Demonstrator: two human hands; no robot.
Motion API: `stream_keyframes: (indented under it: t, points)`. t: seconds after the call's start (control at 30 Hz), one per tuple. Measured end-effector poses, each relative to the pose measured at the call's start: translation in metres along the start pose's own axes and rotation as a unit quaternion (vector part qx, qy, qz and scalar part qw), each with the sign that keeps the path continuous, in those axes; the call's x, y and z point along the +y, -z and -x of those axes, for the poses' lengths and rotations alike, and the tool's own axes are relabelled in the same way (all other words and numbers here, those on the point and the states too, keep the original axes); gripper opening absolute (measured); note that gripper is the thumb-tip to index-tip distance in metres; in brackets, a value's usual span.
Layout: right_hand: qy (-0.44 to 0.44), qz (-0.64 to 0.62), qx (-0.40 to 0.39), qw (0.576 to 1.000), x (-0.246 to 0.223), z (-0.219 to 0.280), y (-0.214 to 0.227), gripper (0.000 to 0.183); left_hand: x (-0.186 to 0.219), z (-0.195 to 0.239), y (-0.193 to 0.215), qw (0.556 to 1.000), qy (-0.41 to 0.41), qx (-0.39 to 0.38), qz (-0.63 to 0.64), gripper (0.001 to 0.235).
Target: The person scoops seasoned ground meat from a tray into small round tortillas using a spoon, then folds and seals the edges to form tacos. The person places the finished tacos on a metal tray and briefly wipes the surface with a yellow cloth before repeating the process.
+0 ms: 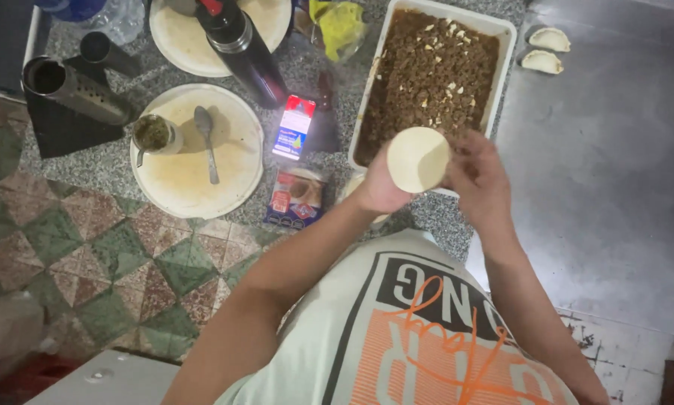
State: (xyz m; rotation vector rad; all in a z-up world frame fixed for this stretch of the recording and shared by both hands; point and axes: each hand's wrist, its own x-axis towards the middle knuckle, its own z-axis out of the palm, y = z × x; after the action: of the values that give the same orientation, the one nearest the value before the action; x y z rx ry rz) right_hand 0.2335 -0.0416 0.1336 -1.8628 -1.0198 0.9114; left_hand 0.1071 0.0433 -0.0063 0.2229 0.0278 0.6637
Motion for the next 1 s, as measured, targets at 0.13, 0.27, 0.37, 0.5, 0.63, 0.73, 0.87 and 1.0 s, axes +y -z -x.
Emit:
stream_keyframes:
  t: [0.13, 0.27, 0.37, 0.5, 0.63, 0.73, 0.87, 1.0]
  points:
    - [0.038, 0.376, -0.012, 0.926, 0.07, -0.014, 0.023, 0.043, 0.027, 0.023, 0.015, 0.983, 0.01, 0.035, 0.177, 0.07]
    - [-0.009, 0.471, -0.118, 0.874, 0.11, -0.016, 0.02, 0.042, 0.065, 0.06, 0.062, 0.967, -0.032, 0.211, 0.136, 0.073]
    - [-0.096, 0.408, -0.19, 0.888, 0.087, -0.028, 0.011, 0.044, 0.076, 0.079, 0.036, 0.943, -0.008, 0.308, 0.123, 0.078]
    - [-0.088, 0.435, -0.212, 0.87, 0.085, -0.029, 0.035, 0.042, 0.076, 0.089, 0.004, 0.928, -0.002, 0.353, 0.116, 0.077]
    - [-0.048, 0.484, -0.154, 0.86, 0.071, -0.028, 0.054, 0.034, 0.066, 0.1, 0.029, 0.931, -0.011, 0.352, 0.1, 0.072]
    - [0.039, 0.493, -0.139, 0.858, 0.1, -0.038, 0.044, 0.034, 0.061, 0.104, 0.046, 0.935, -0.016, 0.346, 0.081, 0.067]
    - [0.05, 0.48, -0.22, 0.848, 0.127, -0.041, 0.04, 0.042, 0.069, 0.1, 0.032, 0.933, 0.008, 0.351, 0.083, 0.072]
    - [0.008, 0.425, -0.245, 0.871, 0.086, -0.029, 0.04, 0.041, 0.073, 0.096, 0.03, 0.934, 0.016, 0.348, 0.08, 0.07]
